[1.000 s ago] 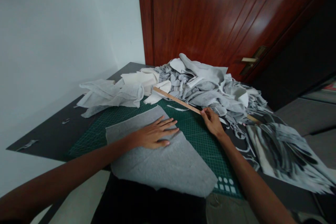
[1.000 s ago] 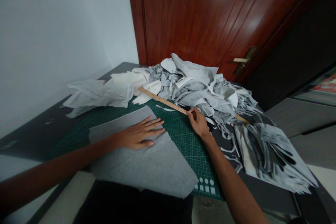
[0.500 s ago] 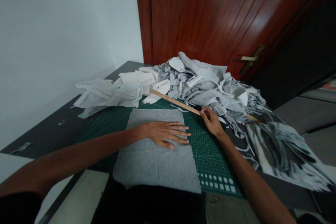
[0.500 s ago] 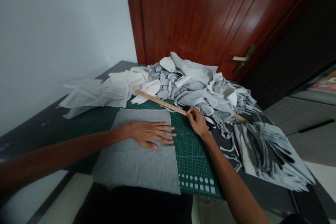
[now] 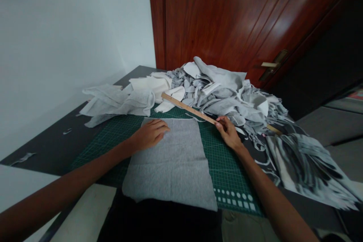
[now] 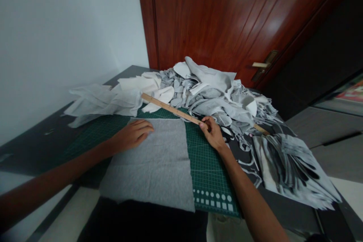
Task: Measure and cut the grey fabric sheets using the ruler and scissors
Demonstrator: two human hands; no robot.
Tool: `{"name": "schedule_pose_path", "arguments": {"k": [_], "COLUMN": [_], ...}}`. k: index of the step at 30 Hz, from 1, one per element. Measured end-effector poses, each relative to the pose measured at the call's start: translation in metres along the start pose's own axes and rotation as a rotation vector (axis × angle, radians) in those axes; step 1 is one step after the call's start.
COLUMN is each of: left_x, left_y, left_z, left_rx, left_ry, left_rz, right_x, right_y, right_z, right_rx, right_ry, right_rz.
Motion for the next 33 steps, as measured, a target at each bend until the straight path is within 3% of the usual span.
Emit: {"name": "schedule_pose_path", "arguments": {"k": [4, 9, 14, 18, 23, 27, 30, 33], "left_x": [0.035, 0.084, 0.108, 0.128, 0.169, 0.195, 0.201, 0.19], "left_y": [-0.003, -0.022, -0.04, -0.033, -0.001, 0.04, 0.08, 0.124], "left_z": [-0.002, 0.0, 0.001, -0.01, -0.031, -0.046, -0.066, -0.098], "left_rx": [0.103, 0.153, -0.071, -0.211, -0.48, -0.566, -0.436, -0.161], "left_ry": [0.061, 0.088, 0.123, 0.171, 0.245, 0.363, 0.502, 0.67], "left_rz": [0.01, -0.051, -0.098, -0.077, 0.057, 0.171, 0.313, 0.389], "right_x": [-0.001, -0.001, 0.001, 0.0, -0.006, -0.01, -0.012, -0.011], "right_y": [-0.005, -0.009, -0.01, -0.009, -0.01, -0.017, -0.022, -0.023], "right_z": [0.003, 0.005, 0.005, 0.005, -0.002, -0.016, -0.023, -0.022], "right_rx": [0.048, 0.067, 0.071, 0.07, 0.051, -0.041, -0.111, -0.13], "right_ry": [0.017, 0.028, 0.008, 0.0, 0.046, 0.148, 0.219, 0.233], "right_rz": [-0.038, -0.064, -0.119, -0.175, -0.311, -0.436, -0.491, -0.492]}}
Point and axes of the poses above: each hand's wrist, its own x-axis towards the middle knuckle, its own y-axis out of the back of the hand, z = x × y, the point moved 2 cm from there along x, towards the middle knuckle, and after that the axes turned 4 degrees about x, right-handed, at the moved point
